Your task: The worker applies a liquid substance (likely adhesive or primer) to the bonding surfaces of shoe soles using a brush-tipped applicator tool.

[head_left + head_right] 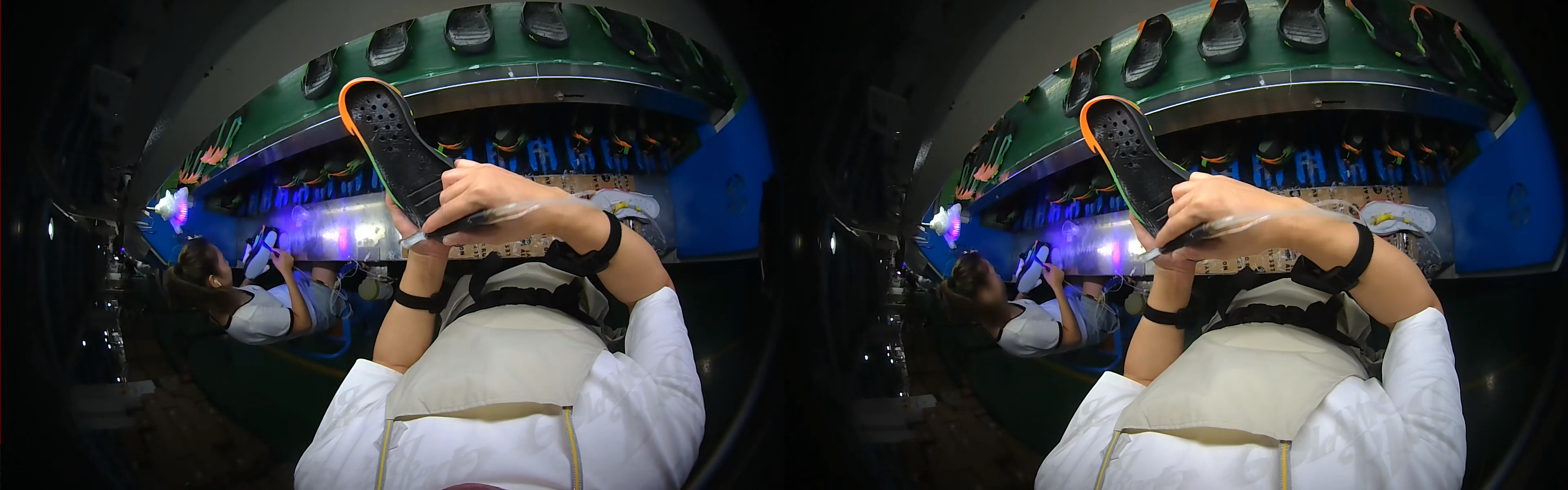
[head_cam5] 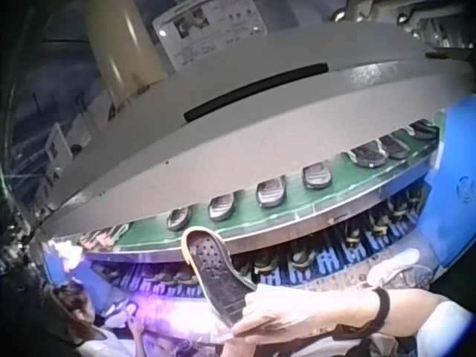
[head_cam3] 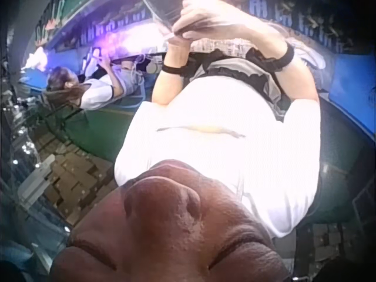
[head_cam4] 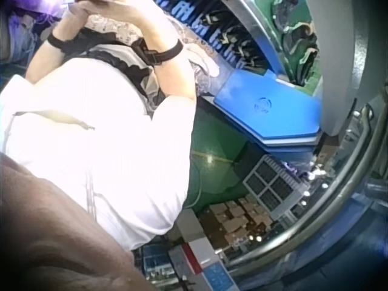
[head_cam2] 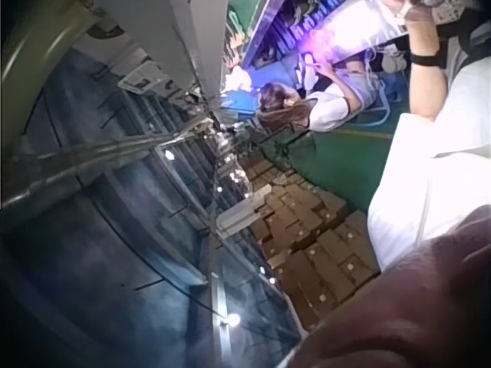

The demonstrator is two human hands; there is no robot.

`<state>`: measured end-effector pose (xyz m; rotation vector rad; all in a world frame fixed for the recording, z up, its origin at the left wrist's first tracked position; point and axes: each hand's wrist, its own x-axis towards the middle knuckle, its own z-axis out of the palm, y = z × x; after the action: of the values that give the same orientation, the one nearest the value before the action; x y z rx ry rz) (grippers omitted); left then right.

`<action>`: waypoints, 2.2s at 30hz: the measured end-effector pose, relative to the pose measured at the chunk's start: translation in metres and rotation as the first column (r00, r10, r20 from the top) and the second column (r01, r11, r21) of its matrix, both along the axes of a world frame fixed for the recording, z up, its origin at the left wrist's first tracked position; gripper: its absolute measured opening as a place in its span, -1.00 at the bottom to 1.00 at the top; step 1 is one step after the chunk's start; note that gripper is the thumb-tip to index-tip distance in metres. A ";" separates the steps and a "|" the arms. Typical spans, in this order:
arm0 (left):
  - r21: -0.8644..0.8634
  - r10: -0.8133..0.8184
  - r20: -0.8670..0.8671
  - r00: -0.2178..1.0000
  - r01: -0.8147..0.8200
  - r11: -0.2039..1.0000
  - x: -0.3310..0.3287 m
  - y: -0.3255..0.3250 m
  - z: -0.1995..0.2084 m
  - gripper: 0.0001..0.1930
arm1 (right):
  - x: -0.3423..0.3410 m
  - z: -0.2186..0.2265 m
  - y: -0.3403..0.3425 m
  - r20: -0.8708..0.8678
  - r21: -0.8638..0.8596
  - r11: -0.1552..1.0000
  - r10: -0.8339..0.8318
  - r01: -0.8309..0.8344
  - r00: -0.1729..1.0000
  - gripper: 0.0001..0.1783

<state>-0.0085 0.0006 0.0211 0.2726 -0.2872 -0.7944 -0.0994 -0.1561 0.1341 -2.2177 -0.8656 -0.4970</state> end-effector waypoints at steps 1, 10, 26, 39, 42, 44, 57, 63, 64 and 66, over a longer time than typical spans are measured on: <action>0.098 0.059 0.023 0.998 -0.061 0.993 0.001 -0.001 0.001 -0.28 | -0.001 0.000 -0.001 0.018 0.102 0.992 -0.078 0.075 0.997 -0.65; -0.167 -0.187 0.024 0.982 0.189 0.968 0.014 0.002 0.028 0.04 | -0.015 0.013 -0.002 -0.158 0.177 0.981 0.110 -0.082 0.981 -0.61; 0.050 -0.334 0.186 0.924 0.331 0.942 0.049 0.014 0.044 0.19 | -0.024 0.014 -0.012 -0.247 -0.005 0.989 0.144 -0.150 0.958 -0.64; 0.357 -0.370 0.470 0.802 0.211 0.910 0.062 0.002 0.088 -0.16 | -0.024 0.010 -0.022 -0.237 0.028 0.990 -0.131 0.141 0.963 -0.65; 0.446 -0.401 0.391 0.828 0.211 0.870 0.068 0.000 0.084 -0.37 | -0.026 0.014 -0.027 -0.345 -0.037 0.996 0.068 -0.086 0.936 -0.64; 0.437 -0.425 0.373 0.825 0.248 0.865 0.070 -0.003 0.086 -0.47 | -0.028 0.014 -0.029 -0.366 0.007 0.992 0.121 -0.128 0.923 -0.63; 0.518 -0.421 0.211 0.882 0.264 0.814 0.072 -0.008 0.066 -0.49 | -0.026 0.004 -0.040 -0.291 -0.059 0.998 -0.002 -0.016 0.957 -0.67; 0.345 -0.429 0.132 0.894 0.365 0.865 0.042 0.001 0.042 -0.20 | -0.017 -0.001 -0.059 -0.198 0.366 0.853 -0.319 0.372 0.927 -0.73; 0.343 -0.390 -0.003 0.921 0.367 0.865 0.033 0.000 0.039 -0.13 | -0.010 0.000 -0.063 -0.243 0.398 0.761 -0.450 0.512 0.859 -0.72; 0.231 -0.463 0.036 0.886 0.443 0.866 0.018 0.002 0.038 -0.19 | 0.008 -0.010 -0.073 -0.061 0.377 0.680 -0.660 0.630 0.749 -0.71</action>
<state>0.0092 0.0028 0.0594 0.4578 -0.3572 -1.2885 -0.0915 -0.2290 0.1243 -2.0913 0.0457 -1.0007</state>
